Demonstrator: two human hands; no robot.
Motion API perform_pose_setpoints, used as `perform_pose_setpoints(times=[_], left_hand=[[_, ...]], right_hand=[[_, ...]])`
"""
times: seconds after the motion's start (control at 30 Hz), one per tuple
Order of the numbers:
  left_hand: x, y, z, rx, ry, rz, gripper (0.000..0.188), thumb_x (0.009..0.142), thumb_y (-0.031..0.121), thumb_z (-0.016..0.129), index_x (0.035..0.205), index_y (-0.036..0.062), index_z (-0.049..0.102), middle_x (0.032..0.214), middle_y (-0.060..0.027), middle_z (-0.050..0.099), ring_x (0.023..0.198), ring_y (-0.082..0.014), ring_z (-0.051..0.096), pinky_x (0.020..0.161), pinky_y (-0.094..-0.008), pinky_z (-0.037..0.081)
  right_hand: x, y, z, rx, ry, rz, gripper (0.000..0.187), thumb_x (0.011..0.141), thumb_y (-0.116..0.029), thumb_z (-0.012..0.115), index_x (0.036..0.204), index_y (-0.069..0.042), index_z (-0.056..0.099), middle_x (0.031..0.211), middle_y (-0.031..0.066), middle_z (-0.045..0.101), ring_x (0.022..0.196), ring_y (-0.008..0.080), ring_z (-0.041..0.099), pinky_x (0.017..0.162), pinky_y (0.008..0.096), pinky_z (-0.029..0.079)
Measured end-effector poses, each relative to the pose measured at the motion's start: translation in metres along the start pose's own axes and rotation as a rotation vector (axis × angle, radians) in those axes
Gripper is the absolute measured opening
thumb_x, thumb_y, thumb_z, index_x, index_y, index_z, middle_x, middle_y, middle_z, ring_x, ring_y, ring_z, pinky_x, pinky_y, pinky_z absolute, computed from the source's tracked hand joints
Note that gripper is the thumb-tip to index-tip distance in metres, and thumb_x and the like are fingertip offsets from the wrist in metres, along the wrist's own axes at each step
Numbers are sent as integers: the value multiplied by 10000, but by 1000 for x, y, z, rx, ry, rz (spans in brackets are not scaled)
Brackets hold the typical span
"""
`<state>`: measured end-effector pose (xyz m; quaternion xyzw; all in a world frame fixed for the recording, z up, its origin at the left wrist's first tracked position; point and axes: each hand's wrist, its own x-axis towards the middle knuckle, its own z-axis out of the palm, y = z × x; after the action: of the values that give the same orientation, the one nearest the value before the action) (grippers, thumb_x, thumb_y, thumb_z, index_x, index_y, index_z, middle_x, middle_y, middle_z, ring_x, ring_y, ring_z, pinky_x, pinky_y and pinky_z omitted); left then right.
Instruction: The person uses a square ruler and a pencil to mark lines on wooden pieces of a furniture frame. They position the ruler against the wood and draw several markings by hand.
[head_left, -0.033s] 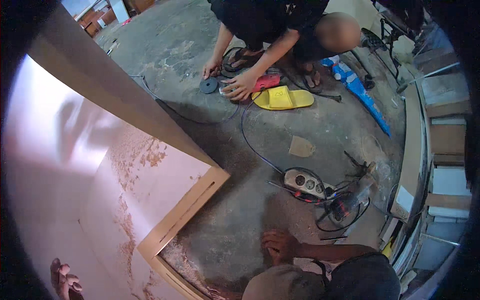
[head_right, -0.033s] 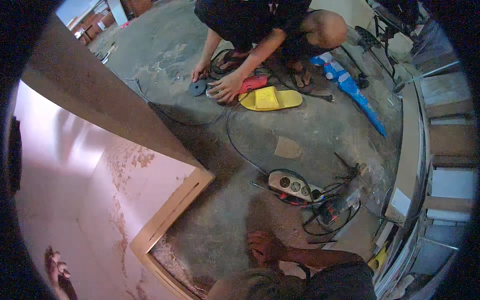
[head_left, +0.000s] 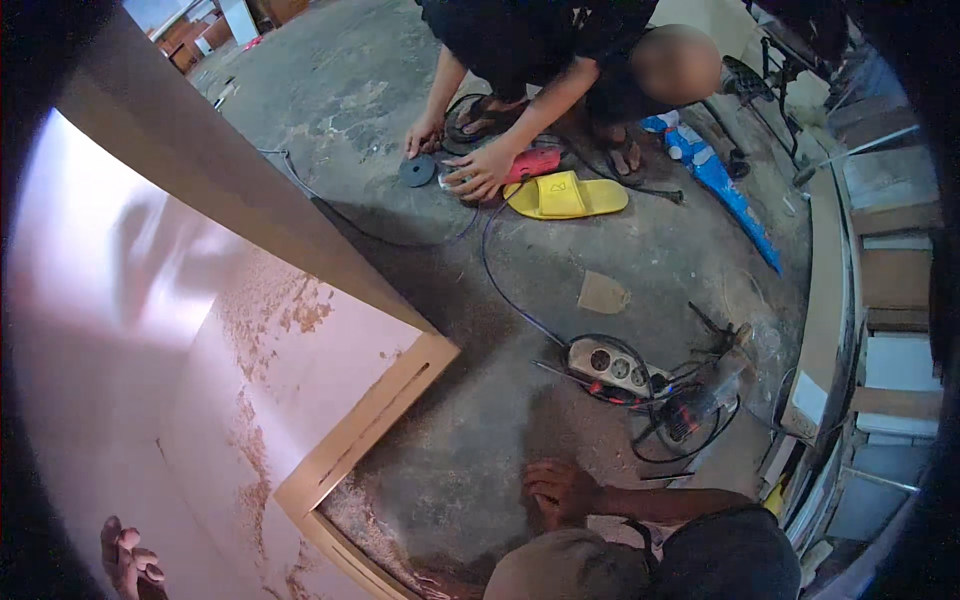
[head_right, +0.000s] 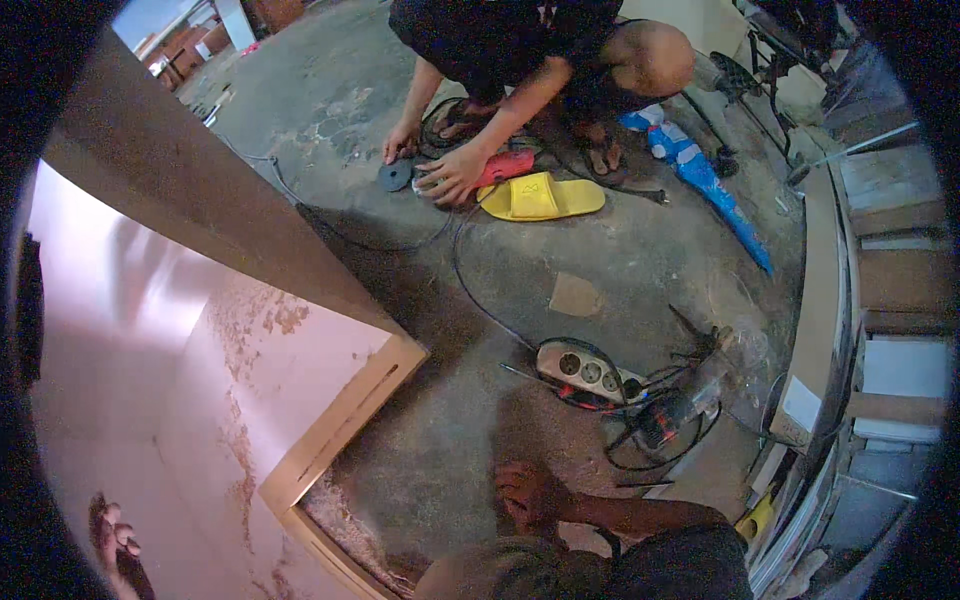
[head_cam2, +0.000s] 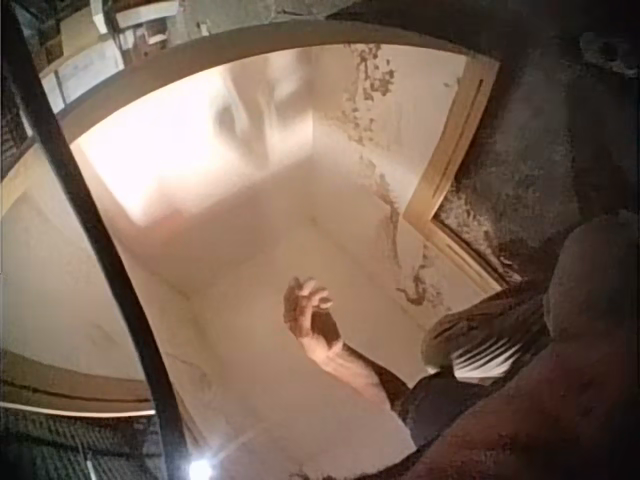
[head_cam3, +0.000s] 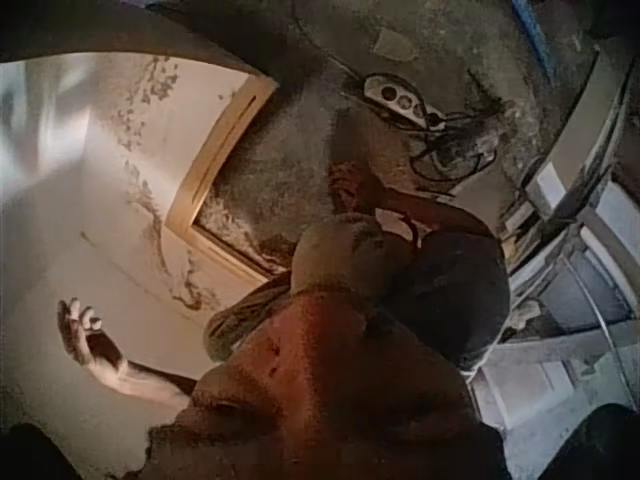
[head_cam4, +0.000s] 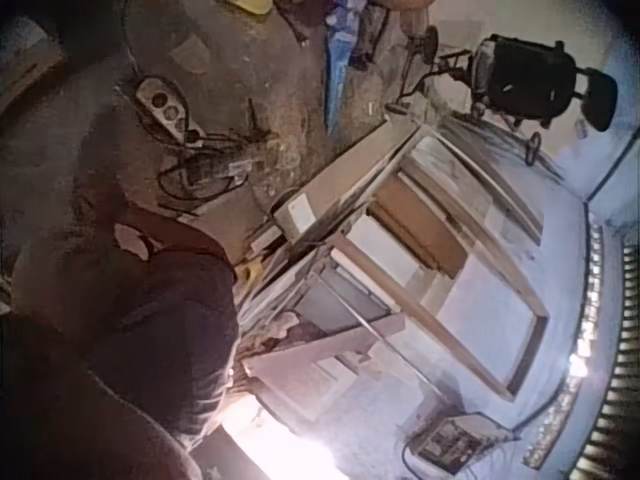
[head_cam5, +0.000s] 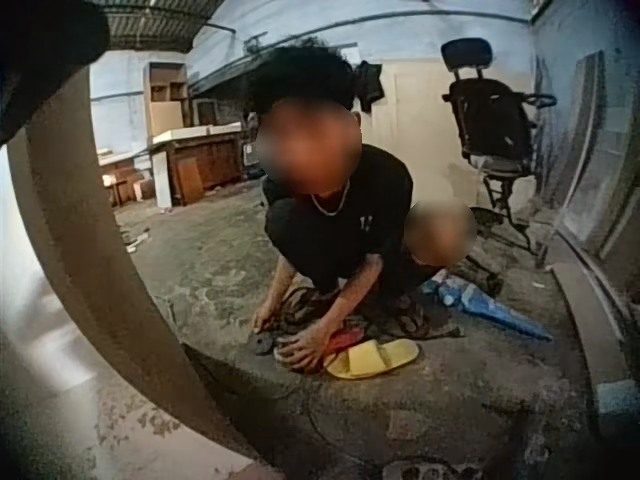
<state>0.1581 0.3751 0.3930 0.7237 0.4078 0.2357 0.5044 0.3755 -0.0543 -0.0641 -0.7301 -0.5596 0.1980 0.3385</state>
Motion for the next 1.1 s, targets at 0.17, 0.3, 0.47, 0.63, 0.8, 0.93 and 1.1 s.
perform_pose_setpoints(times=[0.17, 0.3, 0.47, 0.63, 0.8, 0.93, 1.1], left_hand=[[3, 1, 3, 1, 47, -21, 434, 975, 205, 643, 1366, 32, 567, 1168, -21, 647, 860, -124, 483, 758, -278, 376], [1, 0, 5, 1, 106, -29, 433, 970, 211, 651, 1358, 36, 572, 1160, -17, 645, 858, -124, 484, 757, -277, 377], [-1, -5, -4, -20, 43, 7, 430, 961, 209, 663, 1347, 39, 582, 1182, -17, 651, 864, -120, 496, 759, -271, 377], [-5, -2, 1, -19, 87, -7, 418, 962, 200, 658, 1342, 40, 588, 1195, -18, 650, 865, -122, 499, 759, -273, 375], [-13, -1, 6, -66, 79, -7, 397, 972, 157, 637, 1340, 20, 574, 1179, -43, 649, 878, -120, 501, 765, -272, 382], [-31, -2, 16, -27, 36, 8, 375, 991, 171, 621, 1322, 1, 569, 1141, -82, 658, 877, -137, 579, 772, -268, 440], [-47, -19, 25, -117, -29, -32, 401, 980, 176, 637, 1335, 4, 567, 1169, -104, 688, 905, -171, 647, 777, -281, 479]], right_hand=[[-3, 11, 13, 67, 51, -38, 250, 820, -185, 700, 1057, -103, 707, 1194, 53, 664, 1266, 262, 558, 1065, 475, 427], [-2, 6, 5, -8, 18, -22, 249, 813, -184, 703, 1050, -107, 708, 1187, 48, 665, 1251, 261, 565, 1061, 476, 430], [2, 0, 0, -5, -7, -7, 213, 842, -180, 698, 1041, -106, 705, 1210, 45, 658, 1259, 269, 559, 1068, 477, 424], [-4, 8, 14, 14, 54, -33, 192, 832, -185, 676, 1001, -95, 699, 1226, 60, 652, 1268, 295, 550, 1052, 480, 432], [-23, 12, 27, 17, 2, -8, 209, 838, -183, 697, 1035, -118, 723, 1202, 61, 665, 1283, 274, 544, 1064, 472, 428], [-3, 15, 18, -6, -10, -26, 256, 842, -201, 681, 1082, -121, 714, 1261, 61, 636, 1317, 277, 512, 1074, 464, 412], [-6, 12, 15, 10, -20, -18, 279, 824, -199, 676, 1086, -112, 711, 1267, 67, 633, 1329, 286, 498, 1082, 467, 411]])
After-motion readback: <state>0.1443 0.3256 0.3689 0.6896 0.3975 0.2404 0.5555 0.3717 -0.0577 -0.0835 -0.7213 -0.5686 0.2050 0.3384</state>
